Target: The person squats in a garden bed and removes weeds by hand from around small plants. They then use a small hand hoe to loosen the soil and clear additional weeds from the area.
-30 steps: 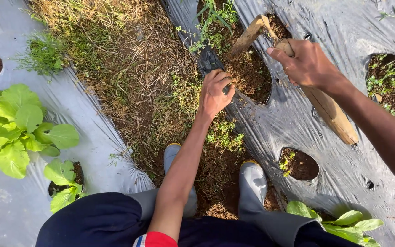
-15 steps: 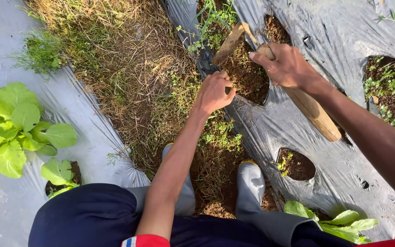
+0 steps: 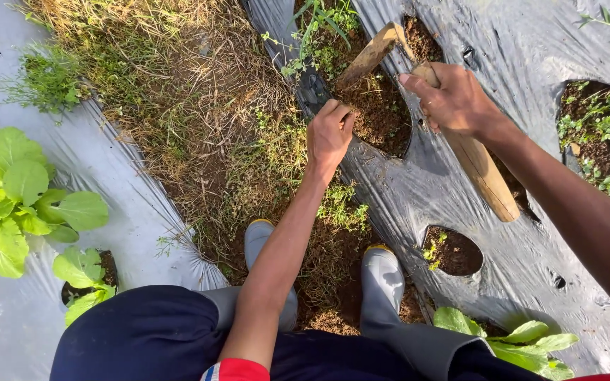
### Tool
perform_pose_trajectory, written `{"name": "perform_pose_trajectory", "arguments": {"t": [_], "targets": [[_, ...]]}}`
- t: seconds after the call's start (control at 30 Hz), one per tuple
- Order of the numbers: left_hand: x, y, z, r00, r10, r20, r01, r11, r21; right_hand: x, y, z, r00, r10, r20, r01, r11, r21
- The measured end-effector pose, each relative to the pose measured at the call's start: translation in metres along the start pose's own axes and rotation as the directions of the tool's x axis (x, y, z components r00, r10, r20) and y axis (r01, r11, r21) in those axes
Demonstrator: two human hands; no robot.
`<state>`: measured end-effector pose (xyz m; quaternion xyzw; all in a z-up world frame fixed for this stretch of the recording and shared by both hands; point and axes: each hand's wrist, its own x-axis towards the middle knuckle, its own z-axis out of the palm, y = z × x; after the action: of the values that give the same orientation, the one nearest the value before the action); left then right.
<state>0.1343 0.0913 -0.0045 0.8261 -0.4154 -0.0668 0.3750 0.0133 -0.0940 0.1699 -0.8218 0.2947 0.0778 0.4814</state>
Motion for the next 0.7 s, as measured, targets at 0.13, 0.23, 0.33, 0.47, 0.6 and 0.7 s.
{"name": "perform_pose_trajectory", "arguments": {"t": [0.13,0.23,0.33,0.47,0.6,0.7], "targets": [[0.002,0.006,0.004,1.000,-0.021,0.007,0.021,0.999,0.050,-0.005,-0.008,-0.003,0.995,0.083,-0.047,-0.083,0.997,0.001],[0.001,0.008,0.019,0.993,0.115,-0.004,-0.113,0.982,0.154,-0.001,-0.005,0.000,0.995,0.060,-0.079,-0.060,0.998,0.001],[0.000,0.021,0.023,0.980,0.192,0.058,-0.195,0.979,0.062,0.011,0.010,0.009,0.980,0.093,-0.173,-0.106,0.992,-0.069],[0.008,0.026,0.022,0.964,0.209,-0.164,-0.221,0.973,-0.061,0.012,0.016,0.021,0.981,0.092,-0.171,-0.090,0.996,0.023],[0.027,0.007,0.037,0.937,0.091,-0.339,-0.100,0.995,-0.007,0.006,0.008,0.021,0.979,0.124,-0.164,-0.108,0.989,0.102],[0.037,0.024,0.031,0.961,0.048,-0.273,-0.094,0.983,-0.158,0.012,0.026,0.023,0.955,0.018,-0.296,0.001,0.998,0.064]]}}
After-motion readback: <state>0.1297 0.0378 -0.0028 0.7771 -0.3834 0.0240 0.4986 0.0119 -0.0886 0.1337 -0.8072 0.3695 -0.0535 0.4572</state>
